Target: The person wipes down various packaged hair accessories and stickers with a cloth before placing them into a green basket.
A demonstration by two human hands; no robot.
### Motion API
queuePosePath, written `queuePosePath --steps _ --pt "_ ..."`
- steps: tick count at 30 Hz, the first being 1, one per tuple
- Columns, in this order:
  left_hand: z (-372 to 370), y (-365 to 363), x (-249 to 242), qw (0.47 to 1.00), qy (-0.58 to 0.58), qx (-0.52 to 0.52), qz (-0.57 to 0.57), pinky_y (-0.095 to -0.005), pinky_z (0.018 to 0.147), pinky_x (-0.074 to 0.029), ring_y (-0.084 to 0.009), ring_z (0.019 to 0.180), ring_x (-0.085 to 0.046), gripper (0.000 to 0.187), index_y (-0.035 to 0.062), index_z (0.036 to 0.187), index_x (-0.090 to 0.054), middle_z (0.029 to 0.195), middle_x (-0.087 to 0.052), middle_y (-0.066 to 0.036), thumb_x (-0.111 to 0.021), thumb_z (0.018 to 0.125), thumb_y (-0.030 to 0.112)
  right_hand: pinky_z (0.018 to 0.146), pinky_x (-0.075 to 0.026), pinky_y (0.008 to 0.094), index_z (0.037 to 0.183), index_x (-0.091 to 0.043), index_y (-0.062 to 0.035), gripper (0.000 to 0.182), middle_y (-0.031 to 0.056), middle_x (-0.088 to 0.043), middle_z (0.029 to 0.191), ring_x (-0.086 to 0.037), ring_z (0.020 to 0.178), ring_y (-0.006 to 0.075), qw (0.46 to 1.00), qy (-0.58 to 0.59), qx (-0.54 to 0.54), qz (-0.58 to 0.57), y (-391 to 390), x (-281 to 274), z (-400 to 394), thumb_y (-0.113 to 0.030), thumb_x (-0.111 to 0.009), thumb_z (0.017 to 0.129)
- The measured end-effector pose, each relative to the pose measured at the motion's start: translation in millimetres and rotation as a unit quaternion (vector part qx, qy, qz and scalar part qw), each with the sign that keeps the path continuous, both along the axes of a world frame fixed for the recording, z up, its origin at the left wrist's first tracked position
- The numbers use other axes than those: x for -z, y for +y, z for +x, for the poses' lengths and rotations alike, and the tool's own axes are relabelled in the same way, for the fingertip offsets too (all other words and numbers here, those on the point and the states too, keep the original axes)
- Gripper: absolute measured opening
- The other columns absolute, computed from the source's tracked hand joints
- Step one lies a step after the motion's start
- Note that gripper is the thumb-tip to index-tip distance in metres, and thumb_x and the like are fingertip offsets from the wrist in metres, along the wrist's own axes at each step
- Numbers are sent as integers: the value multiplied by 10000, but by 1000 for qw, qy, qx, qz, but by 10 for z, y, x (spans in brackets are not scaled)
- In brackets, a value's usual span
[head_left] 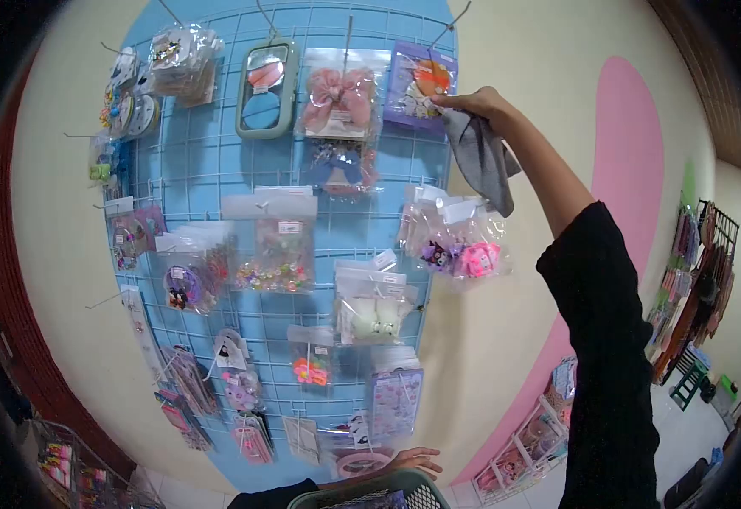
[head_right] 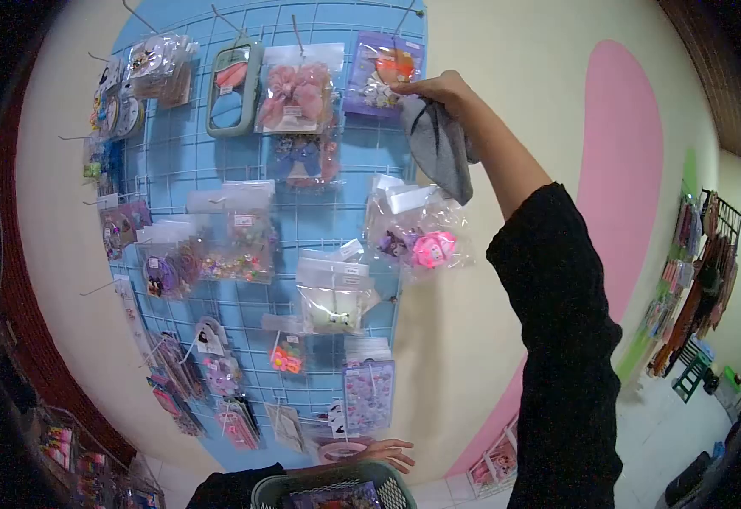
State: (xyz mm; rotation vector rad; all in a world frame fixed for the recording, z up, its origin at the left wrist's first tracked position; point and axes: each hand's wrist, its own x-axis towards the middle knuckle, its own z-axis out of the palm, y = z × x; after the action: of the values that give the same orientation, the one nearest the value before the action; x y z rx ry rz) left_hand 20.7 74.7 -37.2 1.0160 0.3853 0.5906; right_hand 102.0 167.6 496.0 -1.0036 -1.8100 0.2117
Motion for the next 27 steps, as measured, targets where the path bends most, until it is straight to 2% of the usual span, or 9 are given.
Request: queuePosePath --steps 7,10,13,16,17,18,19,23,27 --pt "-254 -1 8 1000 14 -21 1 -340 700 -418 -256 913 -460 428 45 1166 -222 1034 -422 -182 -365 806 226 411 -421 272 652 -523 52 362 95 -525 602 -499 453 156 987 125 -96 -37 127 -72 -57 -211 -711 489" --pt "-312 -27 30 999 -19 -13 23 -289 720 -409 -226 864 -498 378 19 1144 -254 987 -466 -169 -342 815 184 354 -351 228 589 -497 -51 276 5 -457 533 -405 404 85 986 124 -88 -73 -196 -142 56 -245 -691 558" --pt "-268 5 26 981 -47 4 188 -286 714 -411 -226 858 -501 386 14 1142 -255 974 -473 -167 -350 814 194 381 -320 200 573 -502 -90 252 -12 -437 547 -388 451 61 981 80 -142 -102 -309 -315 234 -277 -670 574" --pt "-184 22 -58 999 8 17 29 -296 708 -414 -223 867 -495 411 18 1140 -260 972 -470 -168 -368 807 234 380 -305 177 596 -539 -109 224 -26 -433 530 -394 466 49 976 37 -166 134 -426 -465 522 -309 -638 594" --pt "-171 26 -66 999 -10 30 29 -299 705 -415 -221 868 -493 424 22 1139 -262 972 -469 -168 -377 802 251 396 -323 175 699 -558 -91 252 -19 -450 583 -403 485 51 988 8 -155 -11 -913 -398 423 -327 -602 624" --pt "-159 24 -80 998 -27 43 29 -302 701 -417 -218 868 -491 437 25 1138 -264 972 -468 -168 -386 796 269 403 -342 177 821 -540 -68 309 0 -465 675 -414 507 66 962 9 -256 99 -895 -429 690 -336 -543 667" --pt "-131 21 -124 998 -28 47 25 -302 701 -417 -218 868 -491 437 25 1138 -264 972 -468 -168 -386 796 269 421 -347 181 814 -541 -64 296 6 -470 687 -421 523 71 962 21 -242 126 -1083 -413 836 -314 -551 656" --pt "-109 -6 -126 997 -51 -10 50 -360 758 -371 -237 958 -424 468 75 1160 -244 1045 -420 -161 -367 792 337 494 -367 198 785 -544 -49 251 29 -492 733 -452 584 90 981 65 -112 143 -1743 255 1085 -226 -581 610" --pt "-128 -10 -327 998 -47 -22 20 -435 827 -282 -237 1071 -303 610 115 1181 -210 1142 -337 -131 -312 731 513 566 -387 215 755 -547 -34 226 53 -514 778 -482 646 110 997 49 23 -62 -1986 1520 1398 -138 -611 565"
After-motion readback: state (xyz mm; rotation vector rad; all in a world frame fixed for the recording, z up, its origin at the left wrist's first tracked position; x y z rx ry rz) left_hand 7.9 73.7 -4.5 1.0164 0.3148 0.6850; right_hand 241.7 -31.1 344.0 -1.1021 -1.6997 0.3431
